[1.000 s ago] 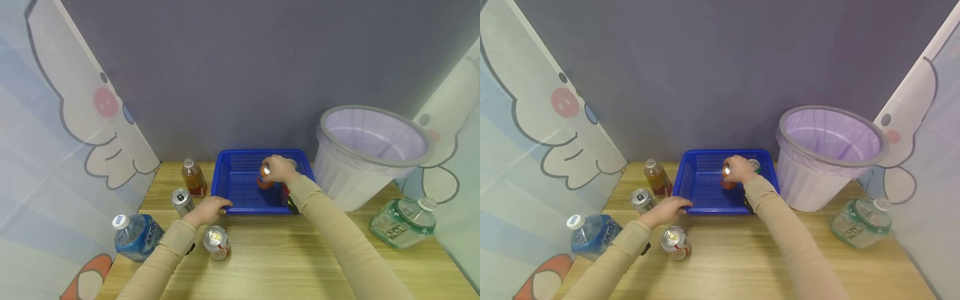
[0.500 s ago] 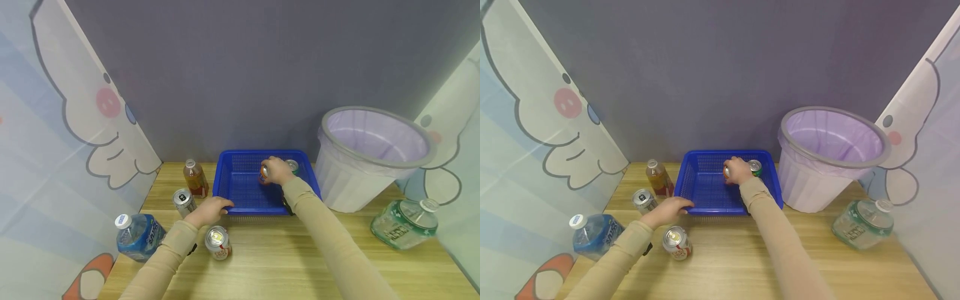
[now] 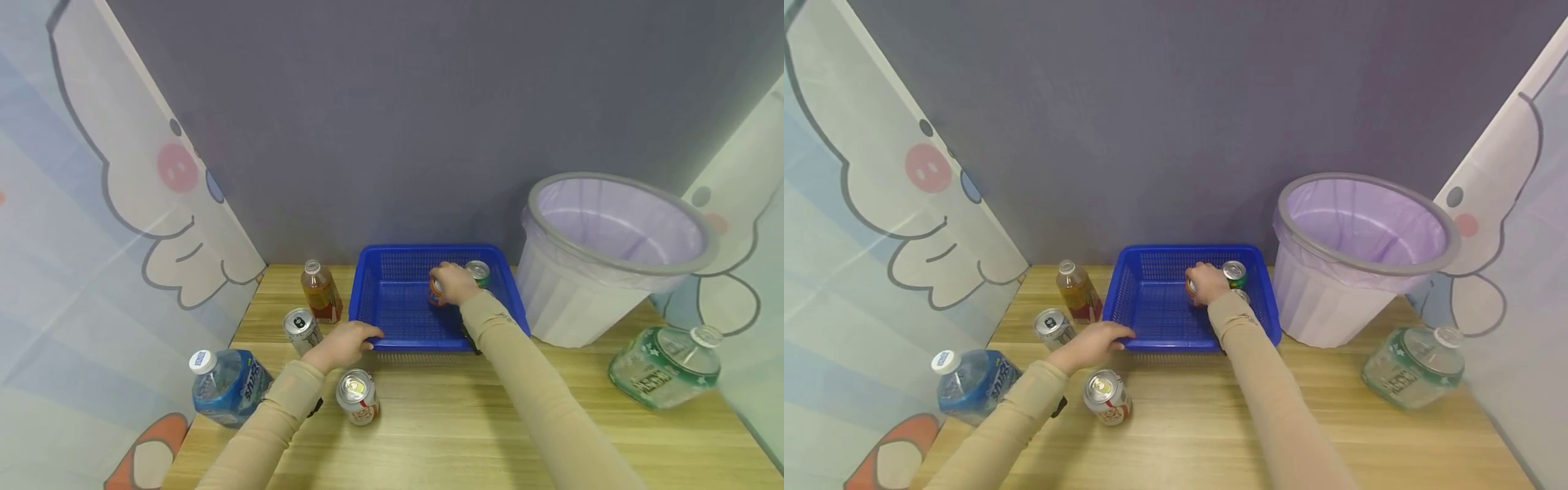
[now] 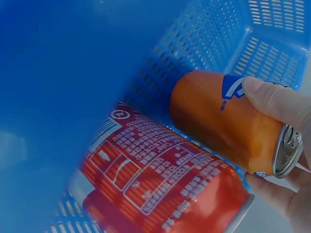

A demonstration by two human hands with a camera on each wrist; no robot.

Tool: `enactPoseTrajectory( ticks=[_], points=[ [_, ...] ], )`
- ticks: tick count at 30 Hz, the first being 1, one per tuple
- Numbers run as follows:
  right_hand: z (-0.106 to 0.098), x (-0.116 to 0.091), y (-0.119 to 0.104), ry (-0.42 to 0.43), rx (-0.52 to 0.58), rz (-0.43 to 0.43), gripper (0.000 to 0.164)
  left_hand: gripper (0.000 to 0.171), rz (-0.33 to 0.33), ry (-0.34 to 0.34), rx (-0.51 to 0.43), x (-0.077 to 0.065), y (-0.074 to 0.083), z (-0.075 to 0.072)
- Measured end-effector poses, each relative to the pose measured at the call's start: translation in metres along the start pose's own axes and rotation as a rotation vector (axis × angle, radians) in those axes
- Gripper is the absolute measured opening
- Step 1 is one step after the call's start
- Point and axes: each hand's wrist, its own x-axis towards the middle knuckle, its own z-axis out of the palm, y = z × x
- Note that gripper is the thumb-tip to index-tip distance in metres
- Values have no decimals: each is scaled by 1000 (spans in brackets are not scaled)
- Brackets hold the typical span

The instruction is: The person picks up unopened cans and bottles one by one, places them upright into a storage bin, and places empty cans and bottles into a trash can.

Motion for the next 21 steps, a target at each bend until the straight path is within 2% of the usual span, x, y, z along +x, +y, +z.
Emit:
enactPoseTrajectory(
  ticks=[12,21],
  points=[
    [3,5,4,-6,1,-56,61,25,-1,-1,-17,1,0,-1],
    [-1,6,1,-57,40,-11,58,25,-1,8,-14,0,1,-1]
  ],
)
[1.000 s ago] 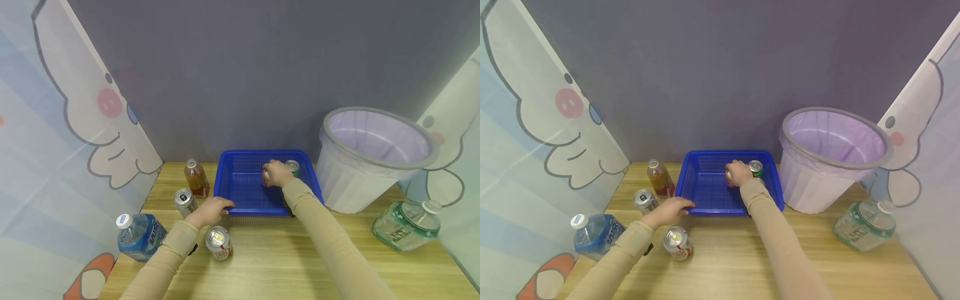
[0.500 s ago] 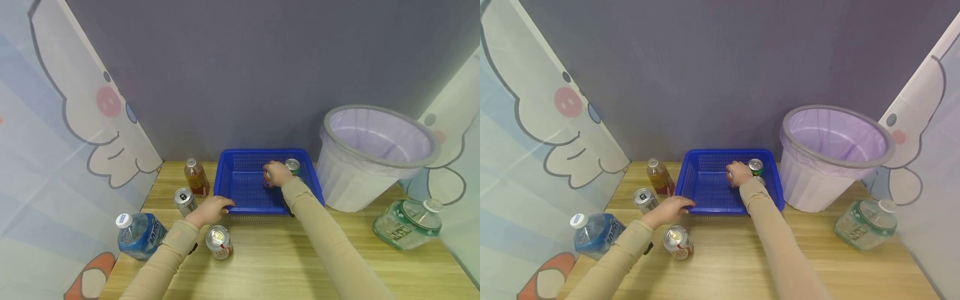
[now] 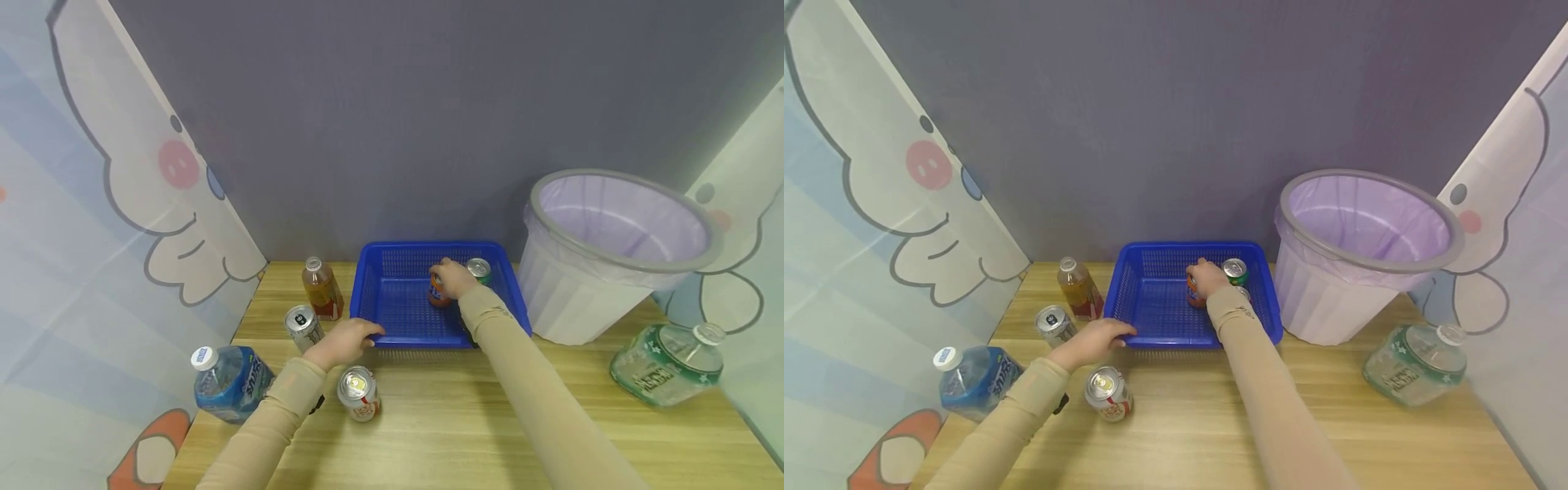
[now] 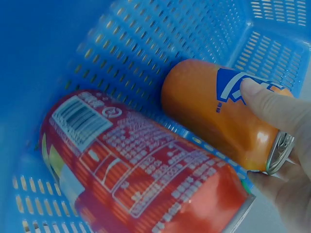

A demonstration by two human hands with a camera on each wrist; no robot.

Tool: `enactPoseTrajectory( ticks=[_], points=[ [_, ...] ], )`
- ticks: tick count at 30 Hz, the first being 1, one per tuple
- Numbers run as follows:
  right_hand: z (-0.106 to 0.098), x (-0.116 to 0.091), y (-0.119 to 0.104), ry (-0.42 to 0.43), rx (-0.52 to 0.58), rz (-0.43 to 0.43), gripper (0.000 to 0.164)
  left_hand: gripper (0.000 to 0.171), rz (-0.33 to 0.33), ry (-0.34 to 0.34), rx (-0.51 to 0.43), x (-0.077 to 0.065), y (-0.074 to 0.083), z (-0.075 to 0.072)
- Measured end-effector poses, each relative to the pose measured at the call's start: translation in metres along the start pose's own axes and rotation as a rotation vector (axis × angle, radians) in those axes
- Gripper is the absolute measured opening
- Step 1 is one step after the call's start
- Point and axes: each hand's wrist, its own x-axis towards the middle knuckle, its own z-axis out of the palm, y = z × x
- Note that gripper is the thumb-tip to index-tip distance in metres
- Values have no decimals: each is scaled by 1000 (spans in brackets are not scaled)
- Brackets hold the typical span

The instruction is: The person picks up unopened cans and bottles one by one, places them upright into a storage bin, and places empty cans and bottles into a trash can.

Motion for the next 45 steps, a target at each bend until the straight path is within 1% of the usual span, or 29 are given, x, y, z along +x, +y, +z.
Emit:
enactPoseTrajectory(
  ticks=[4,7,12,15,16,24,32,36,40,45],
  points=[
    [2,2,0,6,-7,-8,56,25,-1,4,-1,0,0,1],
    [3,3,-1,33,-16,-9,54,25,0,7,-7,0,0,0],
    [5,6,-2,119,-28,-23,35,25,7,9,-5,0,-1,0],
    [5,7,-3,141,-25,-29,30,26,-2,4,-11,0,-1,0],
    [5,7,-3,140,-23,-28,31,26,-8,0,-16,0,-1,0],
    [4,6,-3,85,-36,-16,39,25,12,4,2,-1,1,-1],
    [-1,1,-5,72,-34,-6,46,25,10,-5,17,-2,1,-2],
    [-4,0,-8,40,-18,44,47,25,12,-4,17,-2,0,-1],
    [-8,-1,-14,-11,37,113,49,25,13,-2,17,-1,-1,-1],
    [-16,-4,-18,-48,98,145,45,25,12,-1,13,-1,-1,0]
  ],
)
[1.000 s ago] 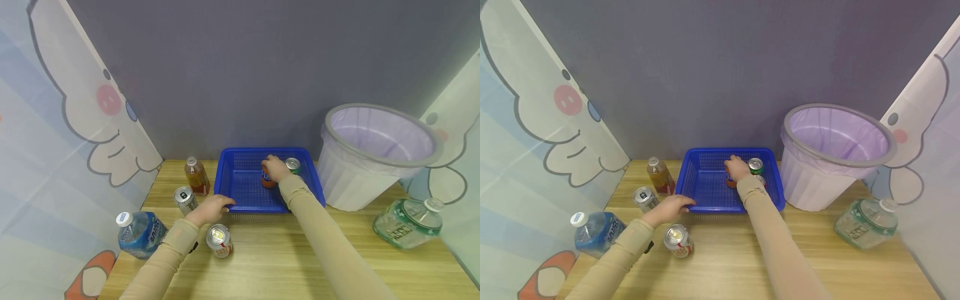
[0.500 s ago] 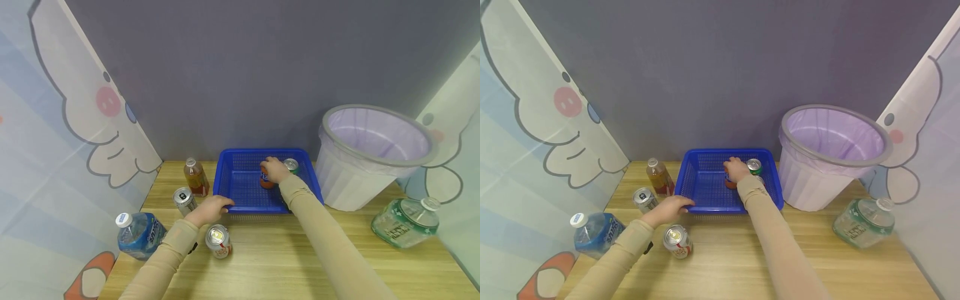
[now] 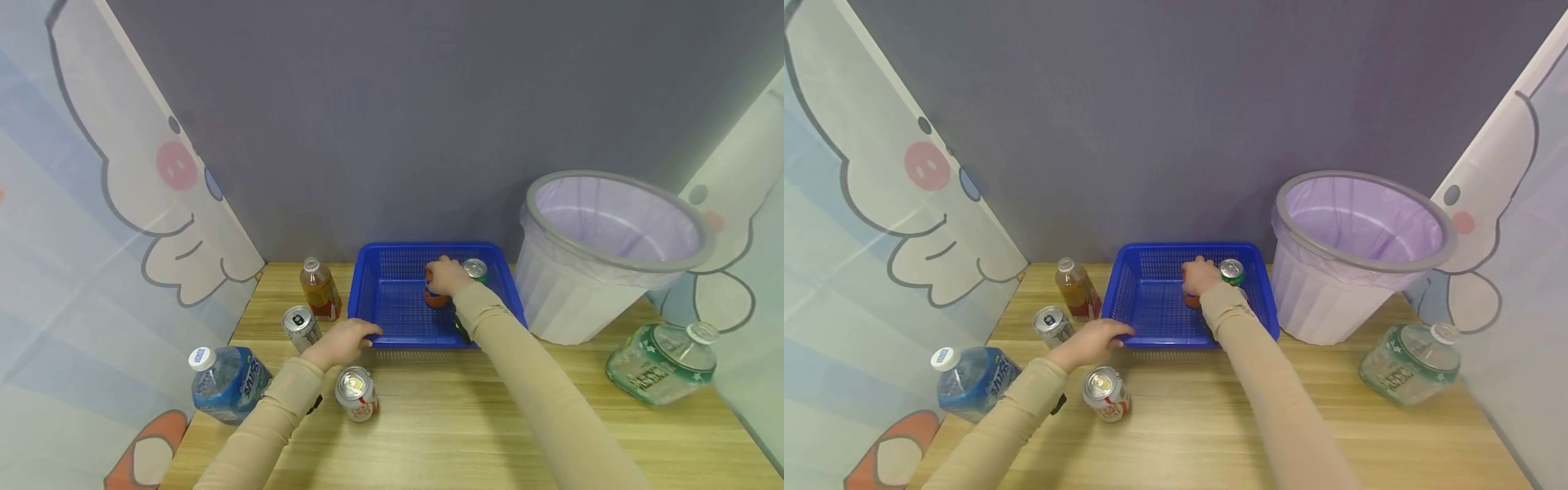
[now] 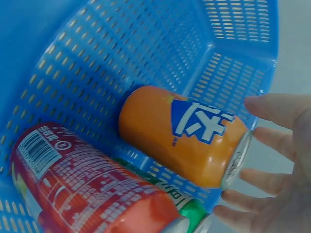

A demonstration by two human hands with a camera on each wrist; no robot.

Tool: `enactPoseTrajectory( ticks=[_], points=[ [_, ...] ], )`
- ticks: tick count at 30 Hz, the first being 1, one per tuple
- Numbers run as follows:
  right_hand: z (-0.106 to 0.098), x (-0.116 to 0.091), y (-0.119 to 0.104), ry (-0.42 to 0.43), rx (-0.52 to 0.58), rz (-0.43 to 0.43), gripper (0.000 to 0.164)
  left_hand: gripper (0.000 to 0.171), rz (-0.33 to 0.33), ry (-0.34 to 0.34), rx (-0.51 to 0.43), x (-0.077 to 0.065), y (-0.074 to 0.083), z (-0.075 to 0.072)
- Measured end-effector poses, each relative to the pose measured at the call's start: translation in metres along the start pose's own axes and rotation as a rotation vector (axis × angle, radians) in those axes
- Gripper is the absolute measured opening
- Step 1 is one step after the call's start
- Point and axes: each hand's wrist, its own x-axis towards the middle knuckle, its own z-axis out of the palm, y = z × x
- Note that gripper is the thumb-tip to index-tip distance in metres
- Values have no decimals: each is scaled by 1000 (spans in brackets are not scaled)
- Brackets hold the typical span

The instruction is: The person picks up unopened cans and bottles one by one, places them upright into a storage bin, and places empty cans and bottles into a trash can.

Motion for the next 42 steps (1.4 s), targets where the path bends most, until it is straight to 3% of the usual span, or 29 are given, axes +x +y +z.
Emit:
enactPoseTrajectory(
  ticks=[5,19,30,35,42],
  points=[
    [-10,-7,-2,-43,39,9,42,25,-3,-2,-5,1,-1,1],
    [-30,-29,-2,-62,156,-105,42,25,10,12,2,0,-2,2],
    [-25,-58,-7,-40,93,-285,35,26,0,14,-1,0,-3,4],
    [-16,-71,-4,-53,122,-308,34,27,-4,10,7,0,-4,5],
    [0,-87,8,-10,115,-342,32,27,9,33,27,0,-6,9]
  ],
)
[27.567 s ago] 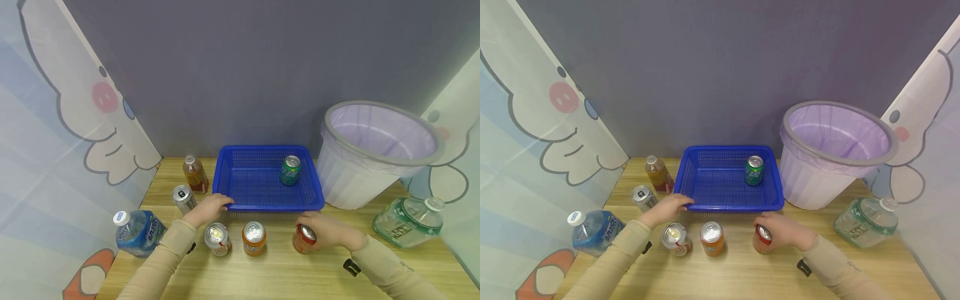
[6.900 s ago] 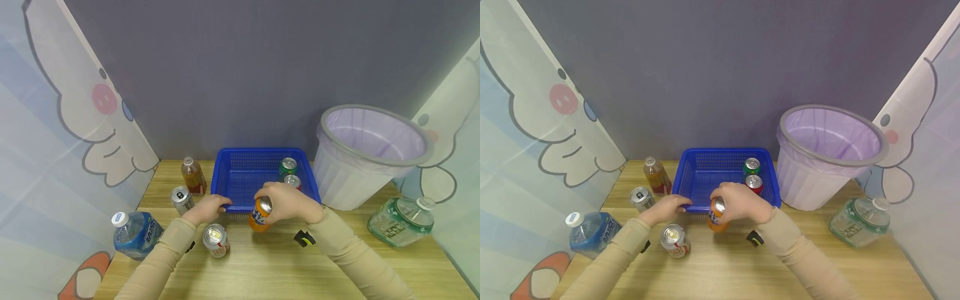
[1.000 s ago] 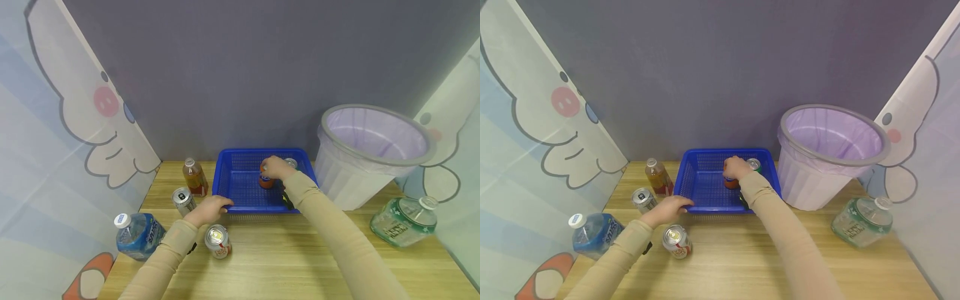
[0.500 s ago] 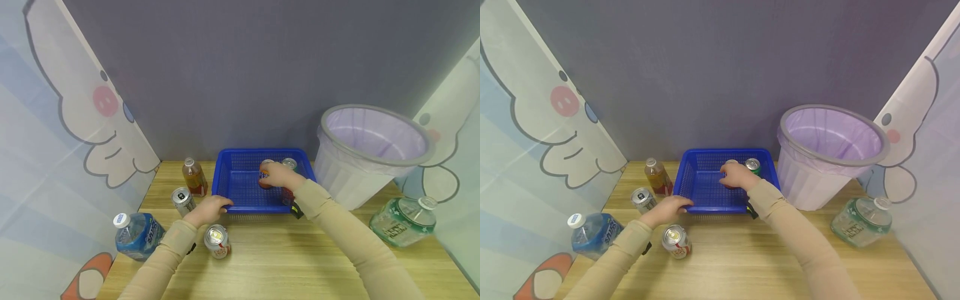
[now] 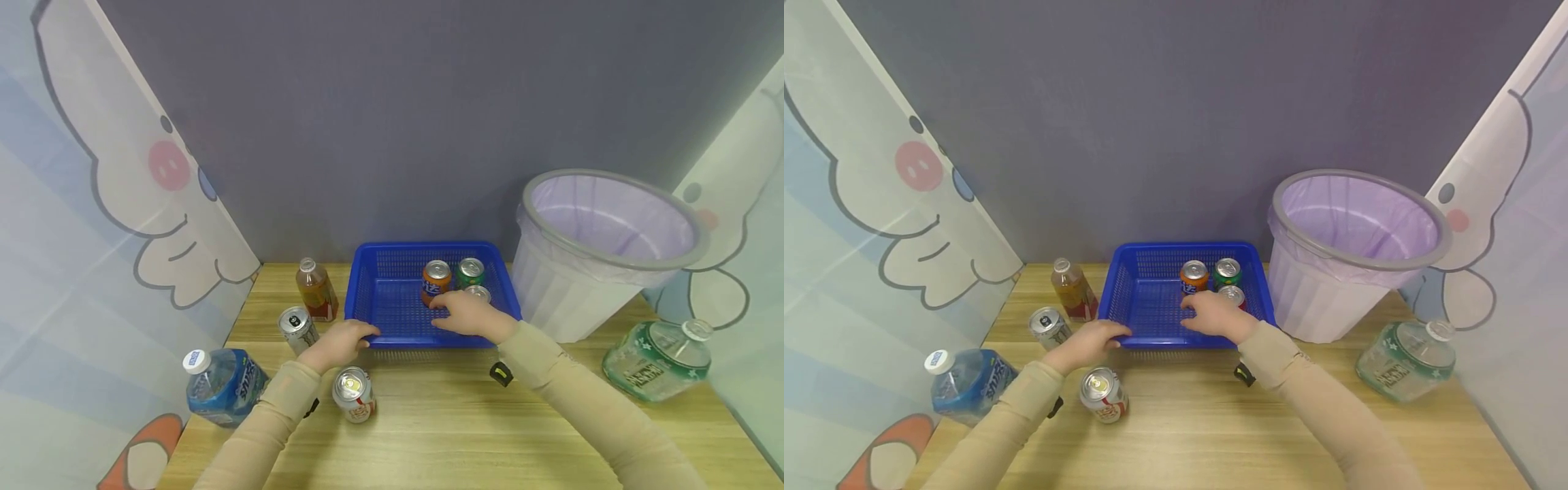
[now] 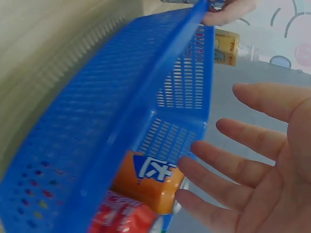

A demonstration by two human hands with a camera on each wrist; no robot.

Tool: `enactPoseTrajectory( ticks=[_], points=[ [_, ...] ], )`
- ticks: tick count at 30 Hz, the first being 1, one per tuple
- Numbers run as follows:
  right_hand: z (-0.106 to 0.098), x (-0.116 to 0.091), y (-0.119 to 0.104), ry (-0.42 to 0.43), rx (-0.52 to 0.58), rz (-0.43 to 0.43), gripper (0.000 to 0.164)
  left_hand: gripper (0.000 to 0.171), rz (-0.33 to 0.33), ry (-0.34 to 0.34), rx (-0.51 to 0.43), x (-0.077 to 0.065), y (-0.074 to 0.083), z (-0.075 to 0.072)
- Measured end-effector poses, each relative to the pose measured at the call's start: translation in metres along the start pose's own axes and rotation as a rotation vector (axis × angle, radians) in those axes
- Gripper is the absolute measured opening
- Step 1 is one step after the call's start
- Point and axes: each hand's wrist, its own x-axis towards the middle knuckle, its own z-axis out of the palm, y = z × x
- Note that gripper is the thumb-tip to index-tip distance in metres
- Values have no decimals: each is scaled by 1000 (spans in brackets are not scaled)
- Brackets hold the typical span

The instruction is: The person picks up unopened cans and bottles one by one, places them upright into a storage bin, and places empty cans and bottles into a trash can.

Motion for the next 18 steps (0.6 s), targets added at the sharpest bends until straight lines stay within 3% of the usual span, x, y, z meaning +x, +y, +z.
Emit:
enactPoseTrajectory(
  ticks=[9,18],
  points=[
    [15,-33,23,13,44,10,30,28,-10,0,-5,-2,0,1],
    [24,-59,54,101,55,-4,25,28,-15,-7,-6,-2,2,0]
  ],
)
